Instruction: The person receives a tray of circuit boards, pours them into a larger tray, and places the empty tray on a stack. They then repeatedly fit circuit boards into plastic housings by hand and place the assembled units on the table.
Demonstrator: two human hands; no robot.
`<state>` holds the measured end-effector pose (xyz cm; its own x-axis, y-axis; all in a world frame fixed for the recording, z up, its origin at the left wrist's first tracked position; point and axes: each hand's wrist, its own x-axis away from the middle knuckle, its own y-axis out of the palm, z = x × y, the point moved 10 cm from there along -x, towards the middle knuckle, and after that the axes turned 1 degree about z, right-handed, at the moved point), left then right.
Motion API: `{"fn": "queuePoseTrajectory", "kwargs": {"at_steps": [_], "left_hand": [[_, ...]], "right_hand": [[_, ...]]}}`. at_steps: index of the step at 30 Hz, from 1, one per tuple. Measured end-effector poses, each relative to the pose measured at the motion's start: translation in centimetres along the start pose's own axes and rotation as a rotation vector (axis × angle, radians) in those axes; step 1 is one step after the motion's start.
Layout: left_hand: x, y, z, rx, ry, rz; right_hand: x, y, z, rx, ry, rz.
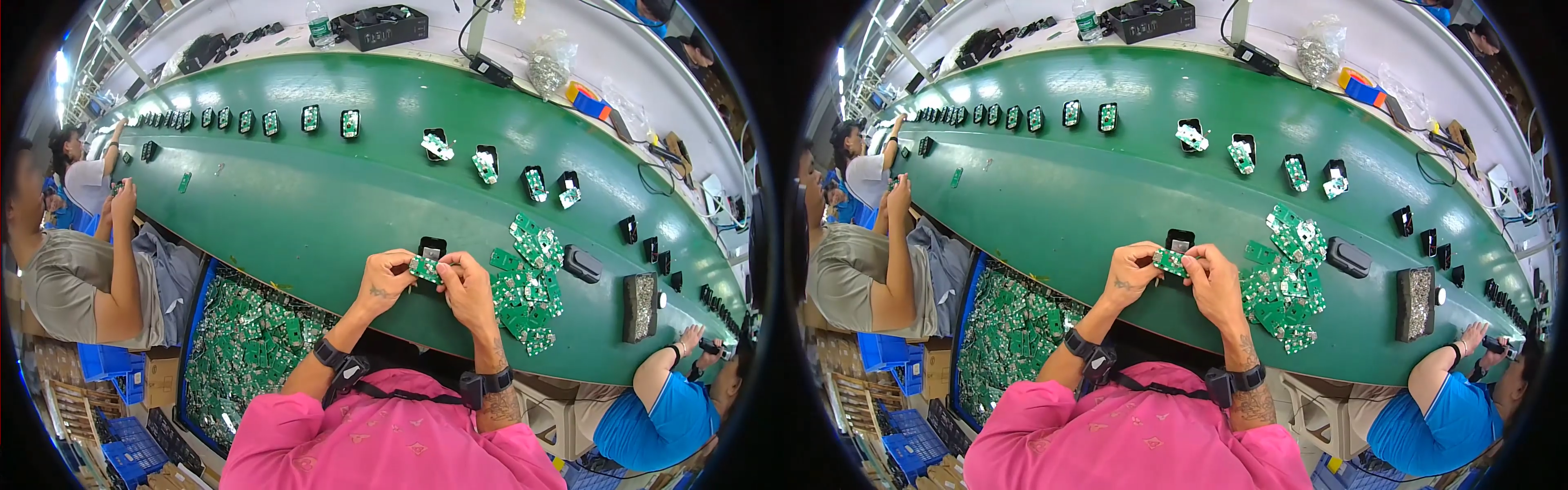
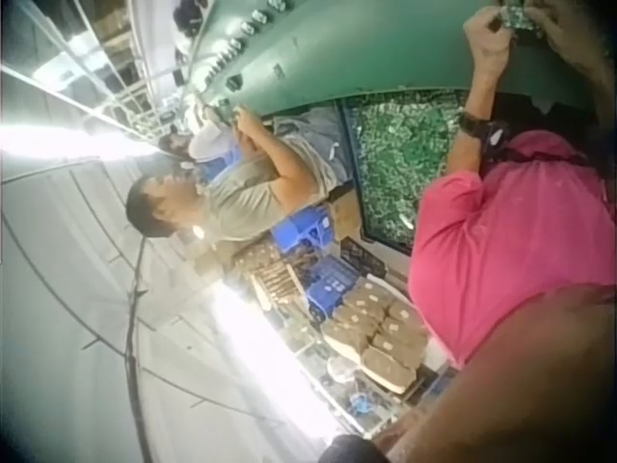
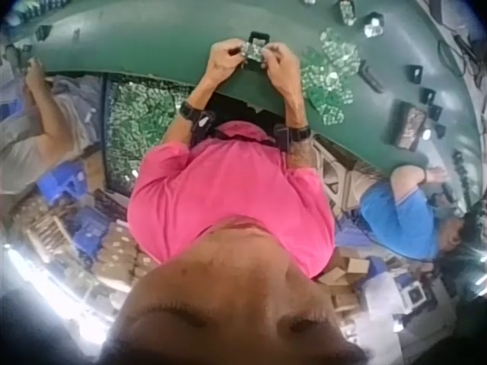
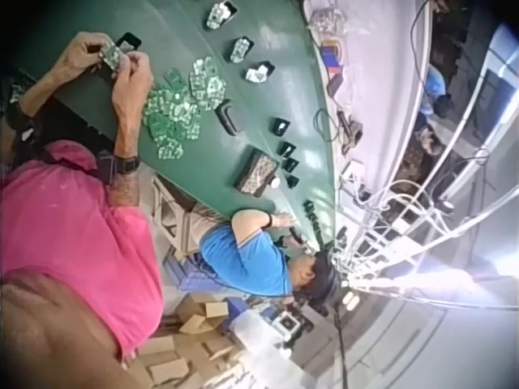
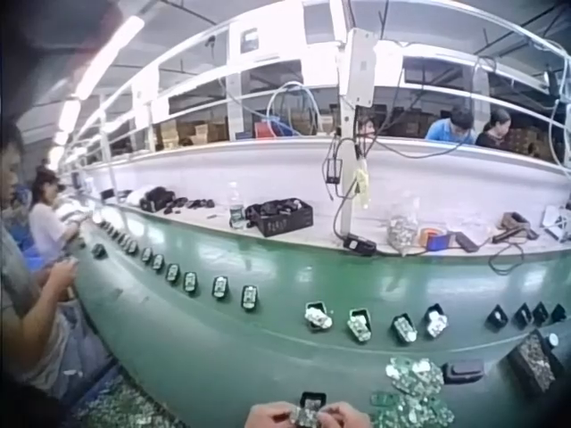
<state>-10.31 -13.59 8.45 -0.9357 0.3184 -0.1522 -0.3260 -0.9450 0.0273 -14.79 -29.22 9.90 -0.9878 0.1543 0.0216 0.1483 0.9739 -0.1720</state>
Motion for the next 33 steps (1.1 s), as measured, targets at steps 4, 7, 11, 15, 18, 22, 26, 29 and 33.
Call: {"fn": "queuePoseTrajectory", "kwargs": {"at_steps": [4, 7, 11, 15, 18, 22, 26, 29, 33], "left_hand": [[0.1, 0.2, -0.5, -0.042, -0.011, -0.013], [-0.1, 0.4, -0.7, -0.049, -0.033, -0.042], [0.3, 0.0, 0.7, 0.161, -0.087, 0.005], [-0.1, -0.2, 1.5, 0.105, -0.06, -0.091], [-1.4, 1.7, 0.6, -0.233, -0.056, -0.255], [-1.6, 2.8, 1.2, -0.144, -0.053, -0.22], [-1.0, 2.9, 0.2, 0.068, -0.221, -0.167], [-0.6, 3.2, 0.8, 0.017, -0.226, -0.122], [-0.1, 3.3, 3.9, -0.259, -0.107, -0.027]], "right_hand": [[-0.1, -0.2, 0.6, 0.039, -0.011, -0.003], [-0.3, -0.5, 0.8, 0.05, -0.009, 0.01], [-0.3, -0.7, 0.2, 0.104, -0.035, 0.05], [-0.5, -0.7, -1.0, 0.197, -0.123, 0.066], [-0.9, -0.9, -1.1, 0.295, -0.2, 0.114], [-1.0, -1.1, -1.4, 0.304, -0.233, 0.126], [-0.2, -1.6, -2.2, 0.249, -0.229, 0.14], [0.3, -2.1, -3.0, 0.223, -0.279, 0.22], [2.0, -2.4, -6.7, 0.303, -0.439, 0.313]]}}
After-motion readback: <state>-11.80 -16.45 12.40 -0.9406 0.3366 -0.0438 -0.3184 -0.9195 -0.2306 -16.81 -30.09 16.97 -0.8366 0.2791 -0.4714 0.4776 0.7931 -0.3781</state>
